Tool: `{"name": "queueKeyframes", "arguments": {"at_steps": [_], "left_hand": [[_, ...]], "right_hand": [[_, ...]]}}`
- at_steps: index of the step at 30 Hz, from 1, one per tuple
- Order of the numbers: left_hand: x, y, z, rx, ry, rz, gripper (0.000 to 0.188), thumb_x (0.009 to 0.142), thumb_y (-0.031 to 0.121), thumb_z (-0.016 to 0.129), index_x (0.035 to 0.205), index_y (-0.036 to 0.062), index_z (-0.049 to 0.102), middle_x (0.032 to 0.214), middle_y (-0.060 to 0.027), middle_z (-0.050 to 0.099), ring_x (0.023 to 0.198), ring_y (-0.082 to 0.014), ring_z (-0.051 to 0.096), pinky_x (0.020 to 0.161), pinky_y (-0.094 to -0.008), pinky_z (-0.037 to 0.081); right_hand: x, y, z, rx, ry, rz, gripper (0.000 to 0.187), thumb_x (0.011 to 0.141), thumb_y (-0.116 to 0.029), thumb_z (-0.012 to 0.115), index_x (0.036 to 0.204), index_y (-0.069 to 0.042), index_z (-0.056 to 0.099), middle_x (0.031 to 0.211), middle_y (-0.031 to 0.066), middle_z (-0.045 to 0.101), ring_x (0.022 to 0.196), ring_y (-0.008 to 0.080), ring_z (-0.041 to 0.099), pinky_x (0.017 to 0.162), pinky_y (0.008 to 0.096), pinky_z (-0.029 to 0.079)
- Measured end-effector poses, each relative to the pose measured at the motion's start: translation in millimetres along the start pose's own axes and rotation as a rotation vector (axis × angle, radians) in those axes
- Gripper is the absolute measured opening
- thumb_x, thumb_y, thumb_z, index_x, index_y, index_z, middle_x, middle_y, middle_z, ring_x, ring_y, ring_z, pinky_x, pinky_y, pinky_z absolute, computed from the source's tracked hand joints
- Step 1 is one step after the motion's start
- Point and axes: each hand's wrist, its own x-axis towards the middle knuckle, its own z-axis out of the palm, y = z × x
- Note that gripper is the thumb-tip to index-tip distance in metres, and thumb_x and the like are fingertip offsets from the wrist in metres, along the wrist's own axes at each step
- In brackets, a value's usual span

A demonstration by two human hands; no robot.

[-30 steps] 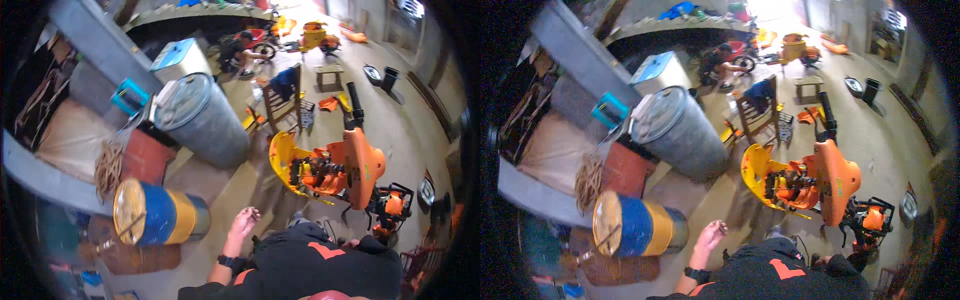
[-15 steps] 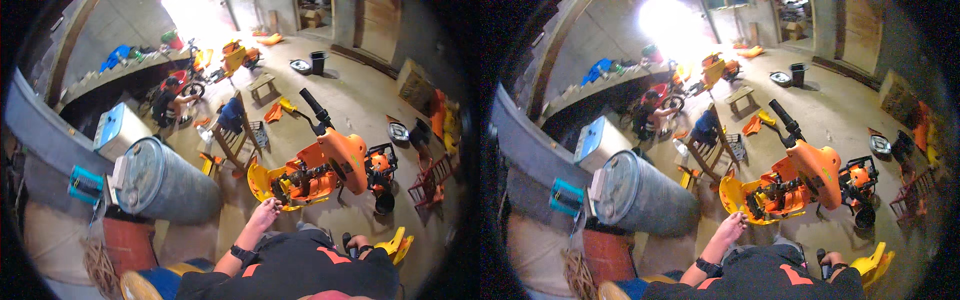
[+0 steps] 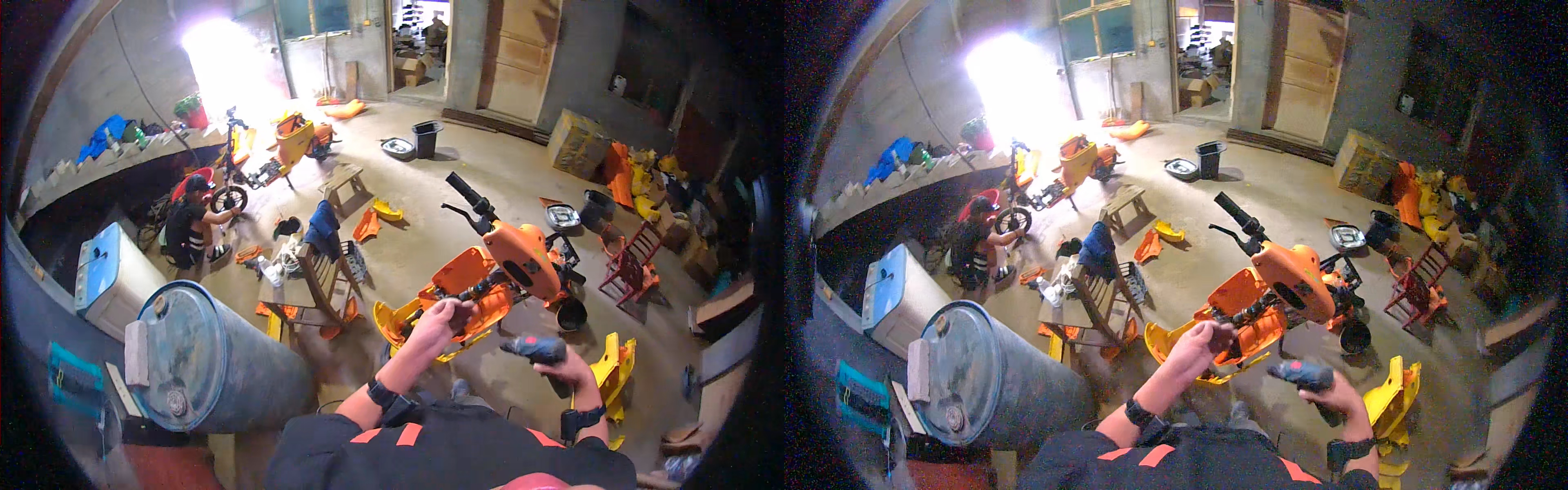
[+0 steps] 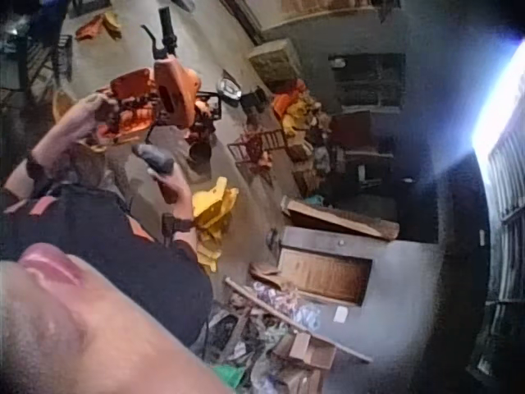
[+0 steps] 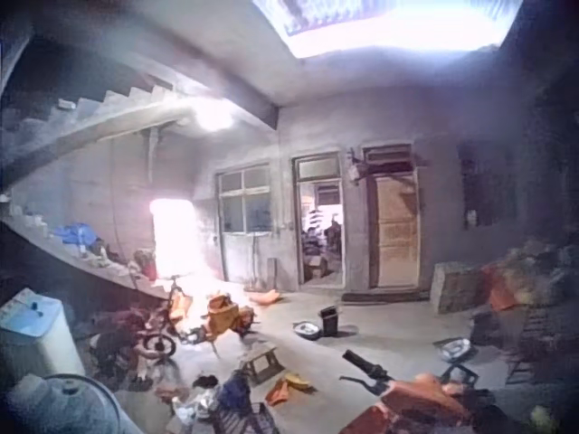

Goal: Assembling the outer plastic body panels of an electric scooter using a power drill.

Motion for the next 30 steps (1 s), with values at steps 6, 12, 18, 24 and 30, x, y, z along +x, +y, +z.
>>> {"name": "queueKeyframes", "arguments": {"at_steps": [6, 12, 18, 24, 30], "left_hand": [[0, 21, 61, -0.108, -0.136, 0.242, 0.020, 0.097, 0.029, 0.047, 0.100, 0.0114, 0.056, 0.123, -0.0148, 0.059, 0.119, -0.0265, 0.052, 0.102, -0.0400, 0.039], [-11, 43, 70, -0.349, -0.033, 0.382, 0.020, 0.095, 0.031, 0.049, 0.095, 0.0140, 0.060, 0.113, -0.0059, 0.064, 0.123, -0.0268, 0.050, 0.105, -0.0461, 0.038], [-12, 54, 62, -0.265, -0.011, 0.420, 0.020, 0.094, 0.031, 0.050, 0.094, 0.0129, 0.060, 0.100, -0.0052, 0.065, 0.125, -0.0309, 0.047, 0.105, -0.0513, 0.037], [-12, 60, 53, -0.259, -0.105, 0.451, 0.022, 0.096, 0.024, 0.049, 0.098, 0.0039, 0.057, 0.118, -0.0179, 0.059, 0.117, -0.0272, 0.053, 0.103, -0.0424, 0.041], [-20, 58, 79, -0.019, 0.058, 0.547, 0.030, 0.099, 0.022, 0.045, 0.112, -0.0018, 0.058, 0.126, -0.0185, 0.055, 0.118, -0.0278, 0.054, 0.102, -0.0420, 0.043]], "right_hand": [[1, -112, 39, 0.697, 0.112, -0.400, 0.052, 0.073, -0.014, 0.077, 0.119, -0.004, 0.055, 0.094, 0.0050, 0.065, 0.076, 0.0137, 0.061, 0.067, 0.0304, 0.051], [34, -128, 60, 0.832, -0.027, -0.530, 0.068, 0.066, -0.033, 0.083, 0.119, -0.006, 0.052, 0.089, 0.0044, 0.061, 0.071, 0.0152, 0.061, 0.063, 0.0303, 0.051], [61, -131, 59, 0.819, -0.108, -0.556, 0.069, 0.064, -0.034, 0.085, 0.117, -0.004, 0.052, 0.092, 0.0065, 0.063, 0.067, 0.0160, 0.062, 0.060, 0.0304, 0.053], [72, -141, 60, 0.784, -0.194, -0.584, 0.056, 0.070, -0.025, 0.081, 0.116, -0.006, 0.055, 0.097, 0.0038, 0.063, 0.080, 0.0142, 0.060, 0.071, 0.0308, 0.051], [82, -125, 57, 0.713, -0.176, -0.594, 0.047, 0.075, -0.017, 0.077, 0.117, -0.008, 0.057, 0.103, 0.0020, 0.062, 0.092, 0.0140, 0.059, 0.083, 0.0321, 0.050]]}}
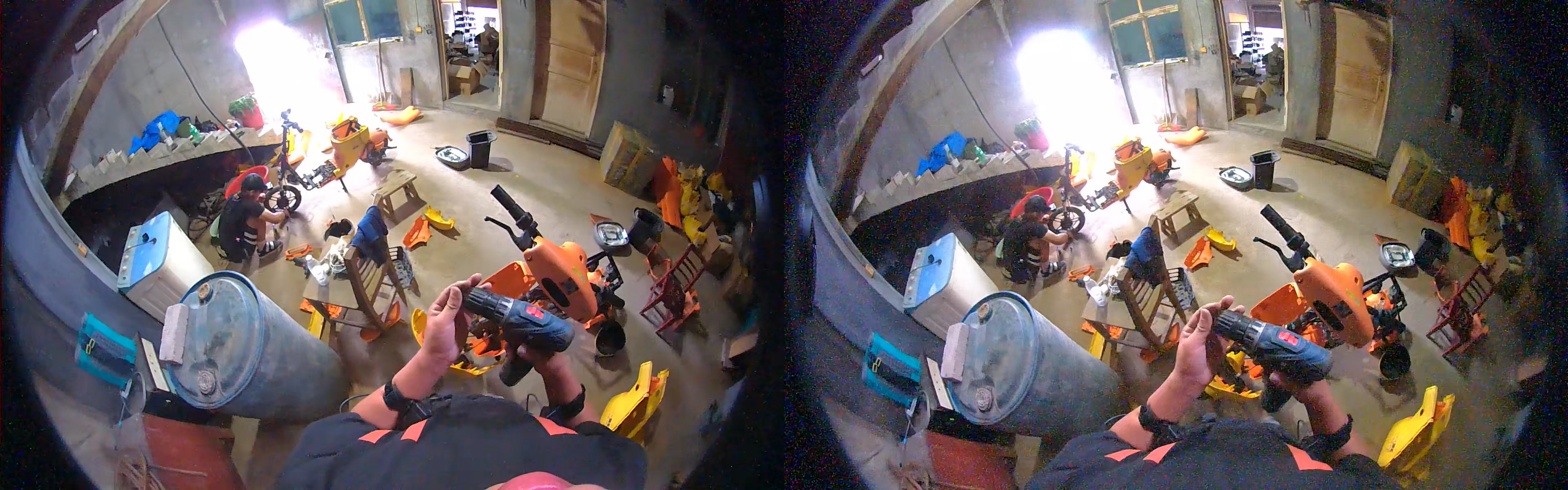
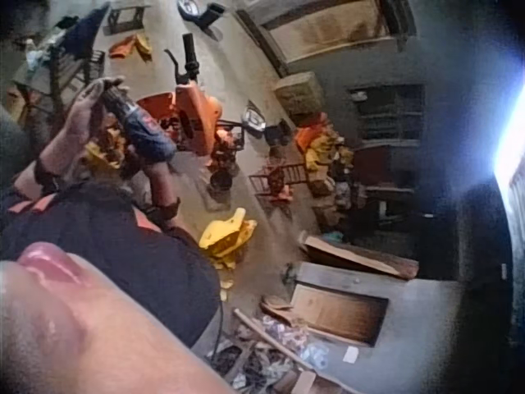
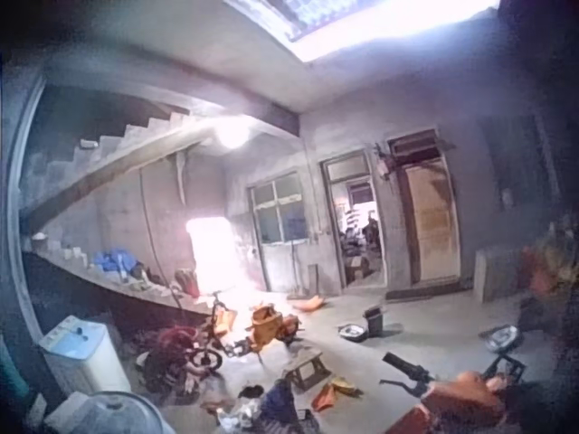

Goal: Assembling the outer plastic body panels of an electric scooter using a power drill.

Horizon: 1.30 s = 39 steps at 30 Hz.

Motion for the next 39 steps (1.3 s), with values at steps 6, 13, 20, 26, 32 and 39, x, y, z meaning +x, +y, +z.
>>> {"name": "queueKeyframes", "arguments": {"at_steps": [6, 13, 20, 26, 32, 39], "left_hand": [[4, 1, -14, 0.288, -0.056, 0.029, 0.033, 0.099, 0.020, 0.045, 0.116, -0.0064, 0.054, 0.115, -0.0258, 0.060, 0.108, -0.0351, 0.060, 0.098, -0.0463, 0.046], [3, 5, 10, 0.156, -0.012, -0.016, 0.029, 0.099, 0.021, 0.043, 0.111, -0.0016, 0.057, 0.121, -0.0209, 0.058, 0.111, -0.0340, 0.057, 0.098, -0.0461, 0.045], [1, 6, 34, -0.039, 0.071, -0.077, 0.026, 0.098, 0.026, 0.042, 0.084, 0.0077, 0.054, 0.088, -0.0083, 0.058, 0.092, -0.0260, 0.056, 0.093, -0.0433, 0.043], [3, -3, 46, -0.208, 0.133, -0.073, 0.044, 0.100, 0.039, 0.040, 0.063, 0.0168, 0.045, 0.062, 0.0035, 0.049, 0.062, -0.0148, 0.048, 0.075, -0.0350, 0.042], [-2, -10, 50, -0.109, 0.124, -0.023, 0.046, 0.101, 0.041, 0.037, 0.064, 0.0148, 0.046, 0.064, 0.0013, 0.050, 0.065, -0.0152, 0.050, 0.076, -0.0354, 0.043], [-4, -20, 50, -0.184, 0.083, -0.028, 0.045, 0.101, 0.039, 0.037, 0.064, 0.0143, 0.046, 0.064, 0.0007, 0.048, 0.064, -0.0144, 0.049, 0.074, -0.0345, 0.044]], "right_hand": [[-3, -6, -1, 0.112, -0.083, 0.020, 0.047, 0.078, -0.016, 0.075, 0.120, -0.007, 0.056, 0.107, 0.0045, 0.063, 0.095, 0.0163, 0.060, 0.083, 0.0326, 0.051], [-2, -14, 6, -0.322, 0.045, -0.062, 0.042, 0.076, -0.014, 0.076, 0.115, -0.008, 0.061, 0.108, 0.0058, 0.066, 0.091, 0.0156, 0.065, 0.084, 0.0316, 0.051], [-5, -11, 0, -0.159, -0.087, 0.133, 0.046, 0.073, -0.018, 0.079, 0.114, -0.006, 0.062, 0.107, 0.0058, 0.067, 0.090, 0.0140, 0.065, 0.085, 0.0291, 0.051], [-6, -15, 12, -0.436, -0.067, -0.337, 0.053, 0.073, -0.020, 0.080, 0.120, -0.005, 0.058, 0.107, 0.0061, 0.066, 0.092, 0.0145, 0.064, 0.087, 0.0299, 0.050], [-13, -21, 7, -0.421, -0.146, -0.267, 0.052, 0.074, -0.018, 0.079, 0.119, -0.002, 0.058, 0.108, 0.0083, 0.066, 0.092, 0.0165, 0.064, 0.086, 0.0303, 0.049], [-13, -25, 6, -0.499, -0.104, -0.430, 0.049, 0.073, -0.016, 0.079, 0.116, -0.003, 0.059, 0.105, 0.0079, 0.066, 0.087, 0.0177, 0.065, 0.081, 0.0302, 0.051]]}}
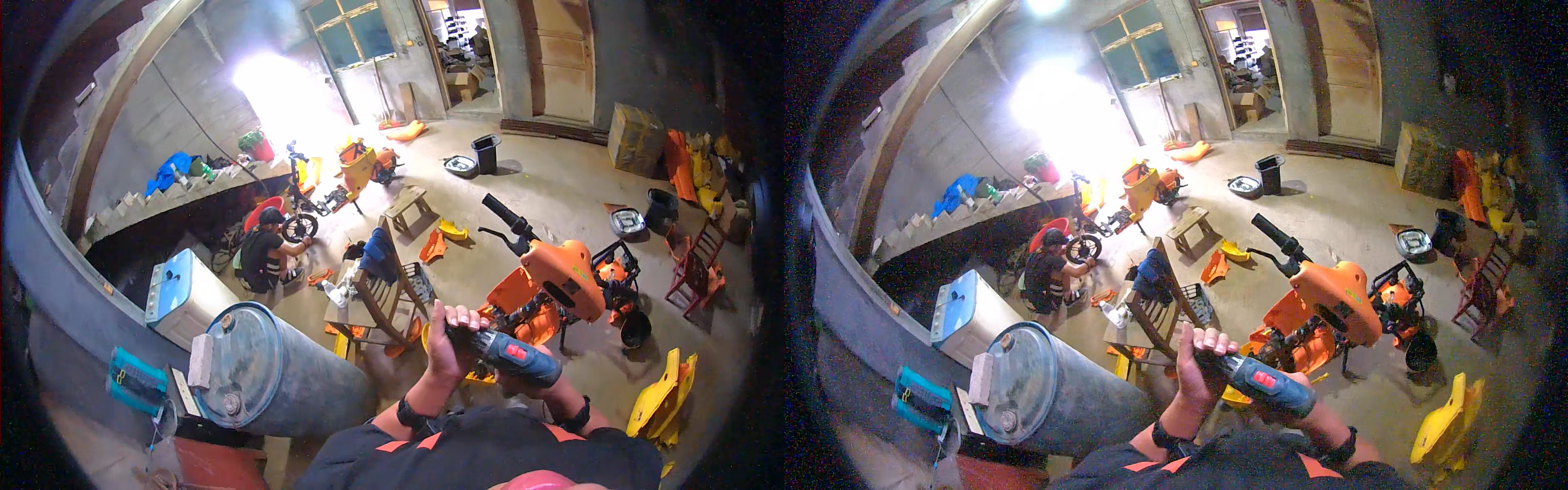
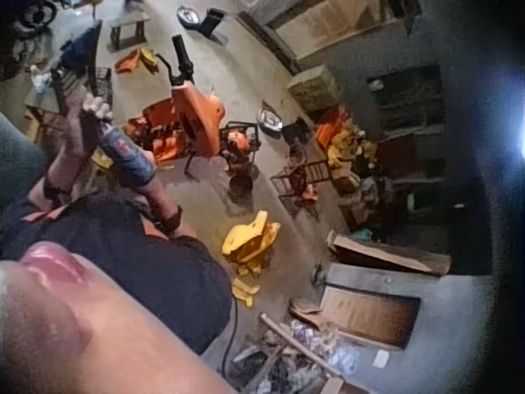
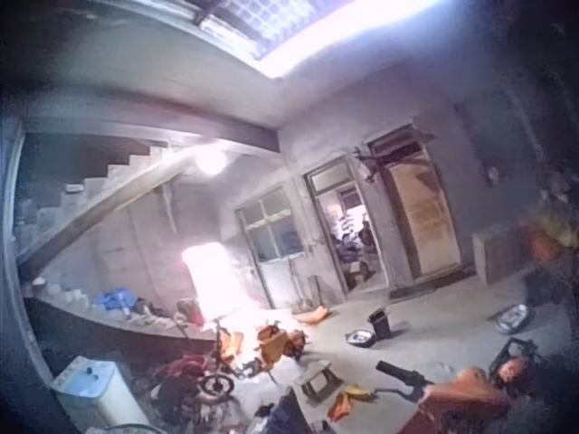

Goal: Assembling the outer plastic body panels of an electric scooter using a power drill.

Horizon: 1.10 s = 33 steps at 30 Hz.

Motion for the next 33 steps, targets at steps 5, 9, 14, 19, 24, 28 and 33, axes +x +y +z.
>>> {"name": "queueKeyframes", "arguments": {"at_steps": [5, 9, 14, 19, 24, 28, 33], "left_hand": [[4, -2, -9, -0.098, 0.017, -0.022, 0.042, 0.100, 0.034, 0.041, 0.063, 0.0149, 0.044, 0.061, 0.0028, 0.046, 0.061, -0.0130, 0.047, 0.071, -0.0333, 0.043], [7, 0, -12, -0.087, 0.062, 0.016, 0.040, 0.099, 0.032, 0.044, 0.062, 0.0153, 0.043, 0.059, 0.0033, 0.043, 0.058, -0.0123, 0.046, 0.068, -0.0320, 0.043], [2, 6, -6, -0.130, 0.018, 0.020, 0.041, 0.099, 0.032, 0.044, 0.062, 0.0152, 0.043, 0.058, 0.0030, 0.042, 0.058, -0.0123, 0.045, 0.066, -0.0311, 0.042], [-12, 7, 19, -0.192, -0.259, -0.030, 0.045, 0.103, 0.033, 0.033, 0.063, 0.0127, 0.043, 0.059, -0.0018, 0.045, 0.059, -0.0160, 0.049, 0.067, -0.0343, 0.047], [-11, 21, 53, -0.080, -0.586, 0.039, 0.047, 0.104, 0.032, 0.026, 0.064, 0.0122, 0.042, 0.058, -0.0027, 0.046, 0.054, -0.0166, 0.050, 0.061, -0.0343, 0.048], [-6, 6, 55, -0.073, -0.446, 0.043, 0.047, 0.104, 0.032, 0.027, 0.064, 0.0120, 0.042, 0.057, -0.0028, 0.046, 0.053, -0.0169, 0.050, 0.060, -0.0333, 0.047], [-7, 0, 49, -0.078, -0.387, 0.003, 0.050, 0.104, 0.034, 0.024, 0.064, 0.0120, 0.043, 0.058, -0.0014, 0.046, 0.053, -0.0171, 0.048, 0.060, -0.0350, 0.048]], "right_hand": [[-4, 3, -1, -0.013, -0.018, 0.100, 0.046, 0.072, -0.017, 0.081, 0.112, -0.005, 0.062, 0.099, 0.0075, 0.068, 0.081, 0.0165, 0.065, 0.078, 0.0292, 0.051], [-6, 11, -2, 0.073, -0.107, 0.147, 0.049, 0.069, -0.019, 0.084, 0.111, -0.004, 0.062, 0.094, 0.0061, 0.069, 0.080, 0.0141, 0.065, 0.076, 0.0289, 0.051], [-5, 18, -3, 0.173, -0.197, 0.282, 0.045, 0.076, -0.018, 0.078, 0.113, -0.004, 0.059, 0.096, 0.0026, 0.065, 0.084, 0.0101, 0.060, 0.080, 0.0277, 0.049], [-12, 16, 10, 0.002, -0.188, 0.134, 0.040, 0.069, -0.013, 0.080, 0.102, -0.005, 0.059, 0.086, 0.0021, 0.063, 0.074, 0.0136, 0.059, 0.072, 0.0287, 0.050], [28, -56, 10, 0.323, -0.074, 0.158, 0.044, 0.066, -0.011, 0.080, 0.102, -0.001, 0.057, 0.077, 0.0028, 0.060, 0.069, 0.0168, 0.058, 0.065, 0.0277, 0.048], [12, -18, 4, 0.788, -0.017, 0.555, 0.030, 0.072, -0.020, 0.076, 0.092, -0.005, 0.060, 0.078, 0.0051, 0.061, 0.067, 0.0205, 0.059, 0.060, 0.0311, 0.047], [-1, -16, 3, 0.077, -0.005, 0.154, 0.037, 0.071, -0.033, 0.077, 0.094, -0.008, 0.063, 0.079, 0.0077, 0.061, 0.067, 0.0270, 0.060, 0.060, 0.0342, 0.047]]}}
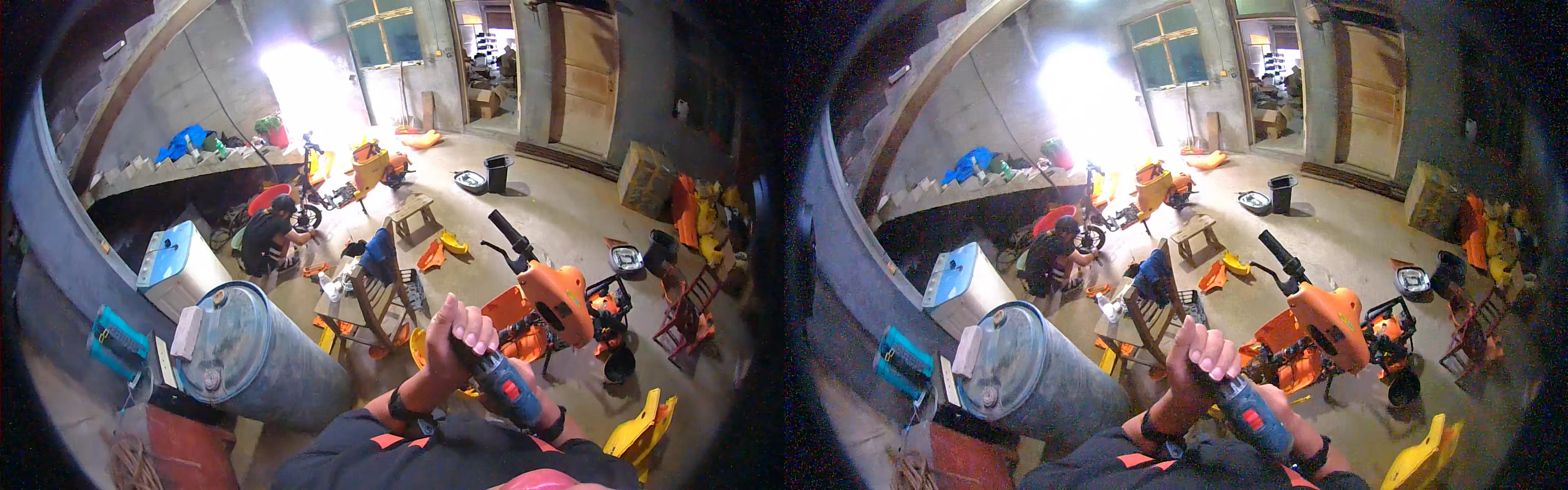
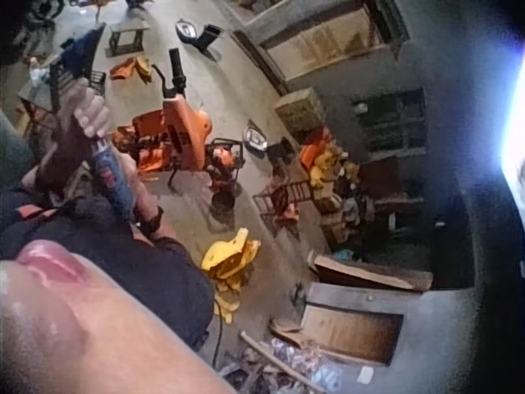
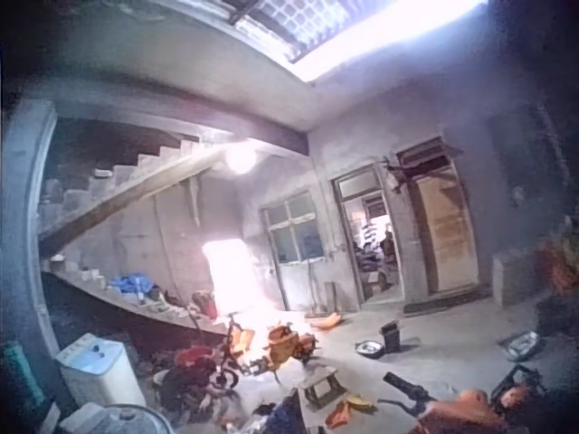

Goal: Assembling the outer plastic body panels of an electric scooter using a power drill.

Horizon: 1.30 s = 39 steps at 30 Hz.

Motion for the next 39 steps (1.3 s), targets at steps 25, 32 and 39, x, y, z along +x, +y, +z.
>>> {"name": "queueKeyframes", "arguments": {"at_steps": [25, 32, 39], "left_hand": [[8, -11, -11, 0.329, 0.433, -0.041, 0.038, 0.099, 0.035, 0.042, 0.067, 0.0132, 0.040, 0.059, -0.0014, 0.044, 0.054, -0.0161, 0.049, 0.058, -0.0345, 0.048], [-1, -7, -203, 1.354, 0.384, -0.402, 0.026, 0.091, 0.024, 0.054, 0.093, 0.0003, 0.064, 0.085, -0.0102, 0.066, 0.078, -0.0206, 0.062, 0.073, -0.0337, 0.049], [-116, 21, -299, 2.053, 1.021, -0.504, 0.065, 0.077, 0.035, 0.068, 0.123, -0.0069, 0.050, 0.122, -0.0290, 0.053, 0.116, -0.0402, 0.049, 0.097, -0.0448, 0.041]], "right_hand": [[5, 18, -6, 0.321, -0.047, 0.202, 0.029, 0.076, -0.024, 0.073, 0.097, -0.007, 0.060, 0.080, 0.0008, 0.060, 0.069, 0.0136, 0.058, 0.061, 0.0294, 0.047], [-12, 72, -50, -0.276, 0.015, 0.011, 0.049, 0.078, -0.006, 0.066, 0.125, 0.000, 0.054, 0.094, 0.0073, 0.067, 0.082, 0.0152, 0.064, 0.075, 0.0292, 0.051], [-155, 193, -100, -0.279, 0.204, 0.495, 0.035, 0.069, -0.015, 0.071, 0.099, 0.000, 0.058, 0.081, 0.0055, 0.062, 0.073, 0.0138, 0.057, 0.071, 0.0302, 0.049]]}}
